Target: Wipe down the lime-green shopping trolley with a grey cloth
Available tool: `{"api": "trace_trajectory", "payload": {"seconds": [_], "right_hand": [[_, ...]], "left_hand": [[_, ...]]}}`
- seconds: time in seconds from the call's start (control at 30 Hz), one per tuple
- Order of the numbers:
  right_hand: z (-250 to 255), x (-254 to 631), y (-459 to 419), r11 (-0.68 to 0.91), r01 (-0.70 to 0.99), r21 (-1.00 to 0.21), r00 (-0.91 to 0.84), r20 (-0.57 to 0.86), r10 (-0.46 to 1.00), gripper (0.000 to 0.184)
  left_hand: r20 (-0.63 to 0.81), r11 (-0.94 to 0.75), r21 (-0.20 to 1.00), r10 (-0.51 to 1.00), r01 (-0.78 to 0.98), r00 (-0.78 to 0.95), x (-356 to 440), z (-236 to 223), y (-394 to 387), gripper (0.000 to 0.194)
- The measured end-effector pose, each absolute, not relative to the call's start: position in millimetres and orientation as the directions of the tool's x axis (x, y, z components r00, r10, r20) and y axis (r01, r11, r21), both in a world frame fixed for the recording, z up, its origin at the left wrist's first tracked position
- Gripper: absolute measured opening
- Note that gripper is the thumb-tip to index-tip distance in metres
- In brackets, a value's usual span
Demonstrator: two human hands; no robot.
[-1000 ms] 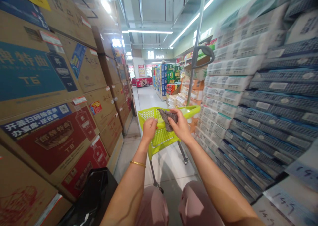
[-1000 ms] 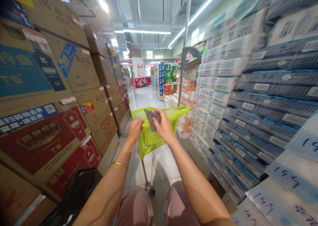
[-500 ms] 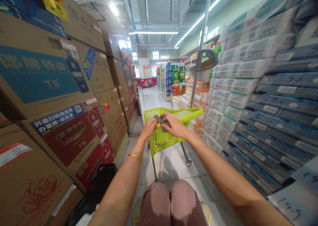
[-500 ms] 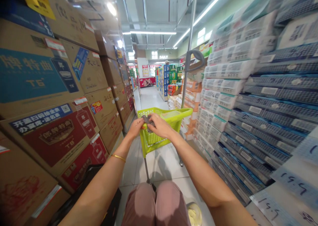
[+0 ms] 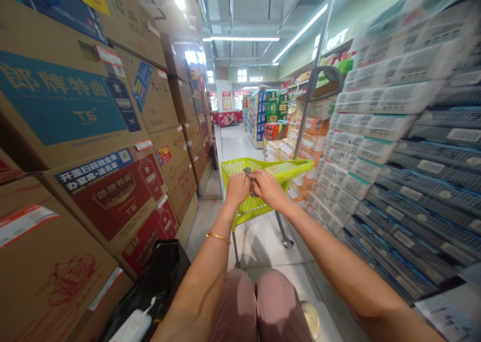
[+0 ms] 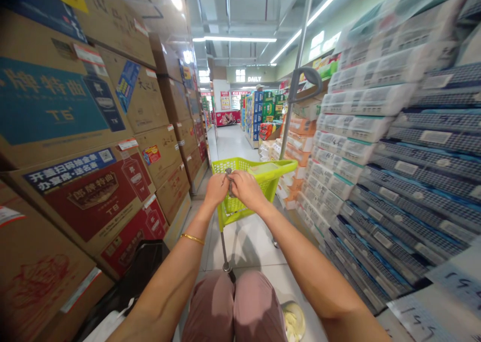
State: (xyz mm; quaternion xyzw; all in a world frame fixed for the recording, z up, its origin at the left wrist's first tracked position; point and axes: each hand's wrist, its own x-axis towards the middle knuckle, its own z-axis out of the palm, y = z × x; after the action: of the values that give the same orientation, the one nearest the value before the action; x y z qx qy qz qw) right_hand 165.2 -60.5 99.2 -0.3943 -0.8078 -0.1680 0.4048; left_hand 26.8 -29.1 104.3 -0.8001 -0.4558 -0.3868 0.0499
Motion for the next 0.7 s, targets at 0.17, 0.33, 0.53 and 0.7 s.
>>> {"api": "trace_trajectory", "payload": {"seconds": [0.17,0.33,0.53,0.7], "right_hand": [[105.4,204.5,-51.0,0.635,0.769,-0.075,-0.364,0.765,0.531,0.025],[107.5,225.6,-45.7,0.647,0.732,-0.211,-0.238,0.811,0.534,0.025],[103.3,160.4,-62.1,0.614,0.758,-0.22,-0.206,0.812,0.545,0.025],[96.9,130.9,-68.8,0.569,0.797,-0.203,-0.153,0.844,0.515,0.024]], "left_hand": [[0.708,-0.611,0.291,0.655,0.736,0.263,23.0,100.1,-25.1,0.035],[0.723,-0.61,0.333,0.655,0.719,0.221,21.4,98.5,-25.3,0.033],[0.728,-0.606,0.345,0.654,0.716,0.203,22.6,97.3,-27.1,0.03],[0.722,-0.619,0.348,0.656,0.704,0.22,12.0,97.9,-27.0,0.029]]}}
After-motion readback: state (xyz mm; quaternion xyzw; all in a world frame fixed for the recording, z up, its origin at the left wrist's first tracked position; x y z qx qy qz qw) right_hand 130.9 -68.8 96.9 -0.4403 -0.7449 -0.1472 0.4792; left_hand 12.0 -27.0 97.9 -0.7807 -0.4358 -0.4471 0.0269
